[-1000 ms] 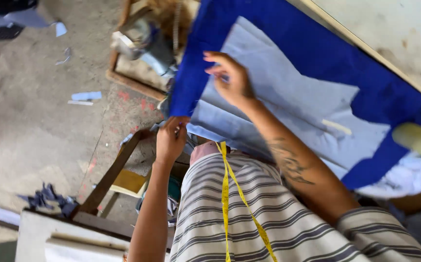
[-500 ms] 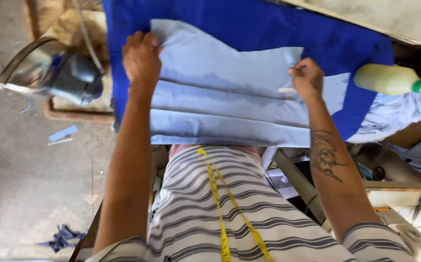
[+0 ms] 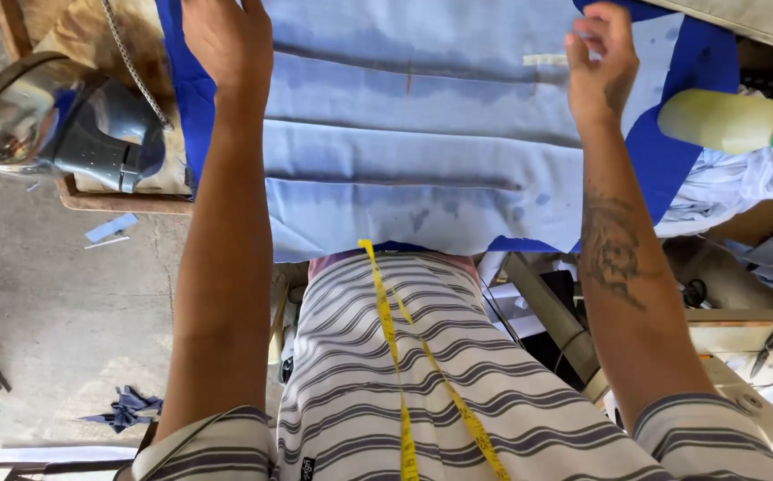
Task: The person irons a piece of light blue fabric on a blue-covered table. They spray the fabric with water from a spray bottle and continue ironing different sections. The person folds the fabric and irons it again.
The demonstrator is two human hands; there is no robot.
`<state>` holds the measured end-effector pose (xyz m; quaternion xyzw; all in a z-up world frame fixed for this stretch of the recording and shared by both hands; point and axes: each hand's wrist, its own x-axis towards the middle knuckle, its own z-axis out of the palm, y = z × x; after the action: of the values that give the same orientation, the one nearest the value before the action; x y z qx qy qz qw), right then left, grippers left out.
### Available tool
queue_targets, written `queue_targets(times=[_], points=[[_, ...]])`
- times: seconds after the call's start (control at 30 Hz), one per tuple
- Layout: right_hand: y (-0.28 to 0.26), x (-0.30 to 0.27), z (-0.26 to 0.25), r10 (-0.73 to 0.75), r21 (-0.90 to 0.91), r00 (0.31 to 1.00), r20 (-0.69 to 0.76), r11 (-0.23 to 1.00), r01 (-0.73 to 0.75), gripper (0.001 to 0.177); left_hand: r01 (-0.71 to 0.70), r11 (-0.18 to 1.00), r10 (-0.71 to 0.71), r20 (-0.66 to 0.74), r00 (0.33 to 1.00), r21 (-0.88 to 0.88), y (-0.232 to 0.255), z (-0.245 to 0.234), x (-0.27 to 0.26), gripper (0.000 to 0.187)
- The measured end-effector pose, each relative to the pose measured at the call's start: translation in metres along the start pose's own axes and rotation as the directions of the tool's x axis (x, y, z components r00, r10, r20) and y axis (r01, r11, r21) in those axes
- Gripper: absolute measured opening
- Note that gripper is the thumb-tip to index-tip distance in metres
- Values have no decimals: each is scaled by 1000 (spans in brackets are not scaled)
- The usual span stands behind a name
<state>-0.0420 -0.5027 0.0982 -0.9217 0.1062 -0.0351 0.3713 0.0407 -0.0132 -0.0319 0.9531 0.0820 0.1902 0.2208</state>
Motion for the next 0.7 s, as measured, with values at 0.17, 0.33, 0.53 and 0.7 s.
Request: queue_targets(times=[0.17,0.33,0.53,0.7], points=[[33,-122,-50,194,-318,957,-214,913,-256,11,-232,941,287,219,933,-247,47,-137,-56,18],[123,-269,-67,530,-398,796,-292,690,-605,55,-433,901,420,310,853,-32,-2,-176,-148,41],[197,-290,-54,611,-217,765,-205,734,-644,32,-467,879,315,617,721,97,-16,-199,-148,107],[197,-281,-77,645,-217,756,-112,726,-652,42,-430,895,221,719,659,118,-13,-204,-143,108]])
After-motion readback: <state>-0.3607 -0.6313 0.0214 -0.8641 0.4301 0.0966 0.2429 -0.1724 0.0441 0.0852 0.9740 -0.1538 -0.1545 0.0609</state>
